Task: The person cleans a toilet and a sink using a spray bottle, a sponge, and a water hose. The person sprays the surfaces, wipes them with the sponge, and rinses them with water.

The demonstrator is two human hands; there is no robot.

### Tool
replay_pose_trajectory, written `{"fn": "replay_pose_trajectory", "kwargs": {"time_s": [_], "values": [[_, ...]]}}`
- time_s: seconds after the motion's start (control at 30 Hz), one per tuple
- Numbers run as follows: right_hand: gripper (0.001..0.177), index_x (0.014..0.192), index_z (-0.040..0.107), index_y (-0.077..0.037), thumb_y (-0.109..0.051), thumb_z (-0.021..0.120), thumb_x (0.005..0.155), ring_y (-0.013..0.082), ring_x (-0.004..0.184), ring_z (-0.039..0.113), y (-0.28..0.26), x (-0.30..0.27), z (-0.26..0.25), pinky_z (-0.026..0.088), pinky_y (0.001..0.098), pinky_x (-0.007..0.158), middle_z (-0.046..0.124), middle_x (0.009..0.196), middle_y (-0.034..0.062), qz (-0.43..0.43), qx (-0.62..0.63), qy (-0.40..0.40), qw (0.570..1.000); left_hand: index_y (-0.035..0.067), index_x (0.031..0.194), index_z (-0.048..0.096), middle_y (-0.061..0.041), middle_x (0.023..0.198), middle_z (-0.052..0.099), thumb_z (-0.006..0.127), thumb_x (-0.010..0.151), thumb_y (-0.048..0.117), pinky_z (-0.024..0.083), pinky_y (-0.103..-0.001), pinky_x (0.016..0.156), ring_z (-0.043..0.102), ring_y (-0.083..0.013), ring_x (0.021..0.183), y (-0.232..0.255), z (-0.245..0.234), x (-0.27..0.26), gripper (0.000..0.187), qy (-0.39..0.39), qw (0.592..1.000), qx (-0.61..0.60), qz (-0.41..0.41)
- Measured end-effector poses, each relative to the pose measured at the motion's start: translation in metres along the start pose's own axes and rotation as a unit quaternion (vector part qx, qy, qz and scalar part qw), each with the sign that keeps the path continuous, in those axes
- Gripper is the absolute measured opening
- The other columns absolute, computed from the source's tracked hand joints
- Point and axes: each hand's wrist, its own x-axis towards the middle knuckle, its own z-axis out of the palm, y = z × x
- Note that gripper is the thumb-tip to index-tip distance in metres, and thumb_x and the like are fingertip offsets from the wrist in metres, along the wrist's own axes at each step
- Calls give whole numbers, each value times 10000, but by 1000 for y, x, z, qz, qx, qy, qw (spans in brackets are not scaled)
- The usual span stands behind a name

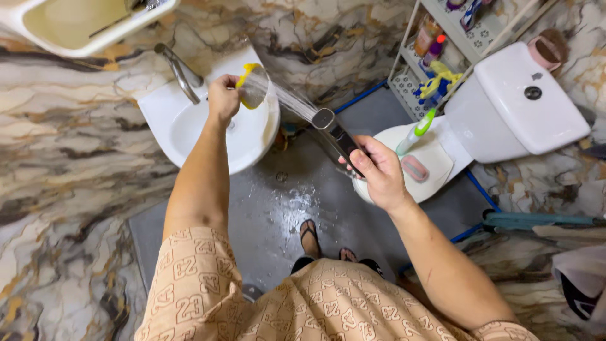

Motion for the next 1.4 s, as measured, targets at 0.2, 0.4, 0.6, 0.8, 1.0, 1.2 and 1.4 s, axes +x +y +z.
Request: {"fn": "replay_pose_trajectory", "kwargs": {"time_s": [0.2,0.4,0.6,0.8,1.0,1.2,1.4], "values": [[403,1280,635,39,-304,601,1072,49,847,552,17,32,25,454,202,722,682,994,26,-7,-83,-22,996,61,1310,567,-123,1181,678,539,813,-163,543,-323,730,638,-199,920,-27,9,46,546,-22,995,-93,-15],[444,1294,598,40,-322,609,1035,66,828,597,36,53,40,472,210,680,702,1000,46,50,-6,28,998,215,1482,426,-52,1153,658,476,720,-182,535,-315,681,640,-169,889,-4,0,53,860,-108,965,-232,-61],[445,1304,597,46,-323,588,1055,72,809,599,45,73,42,481,217,691,704,1008,74,4,-31,64,997,82,1417,616,-62,1136,667,597,841,-116,557,-311,779,641,-173,911,-18,27,77,610,-156,959,-234,-27],[398,1153,609,48,-340,557,1084,101,729,566,48,87,29,471,248,661,678,957,108,16,34,116,993,4,1399,564,-66,1078,655,659,872,-66,583,-288,851,653,-130,915,-24,43,108,540,-208,949,-230,-61],[384,1146,608,39,-337,559,1084,117,737,570,52,93,4,477,263,673,680,974,121,-1,73,111,991,-6,1199,728,-99,1015,752,671,980,122,593,-293,792,692,-128,845,9,67,120,260,-166,977,-128,-30],[380,1159,600,28,-338,573,1060,124,811,617,48,110,-25,501,267,691,691,994,112,5,62,122,991,-1,1034,839,-148,932,679,825,862,80,528,-304,747,629,-188,822,45,103,133,190,-57,964,50,254],[405,1159,605,38,-360,582,1090,110,816,602,40,107,-72,498,254,718,702,1014,106,-35,28,176,983,-19,1052,779,-64,945,739,732,985,111,552,-257,760,663,-109,799,52,158,160,153,-195,967,-161,-33]]}}
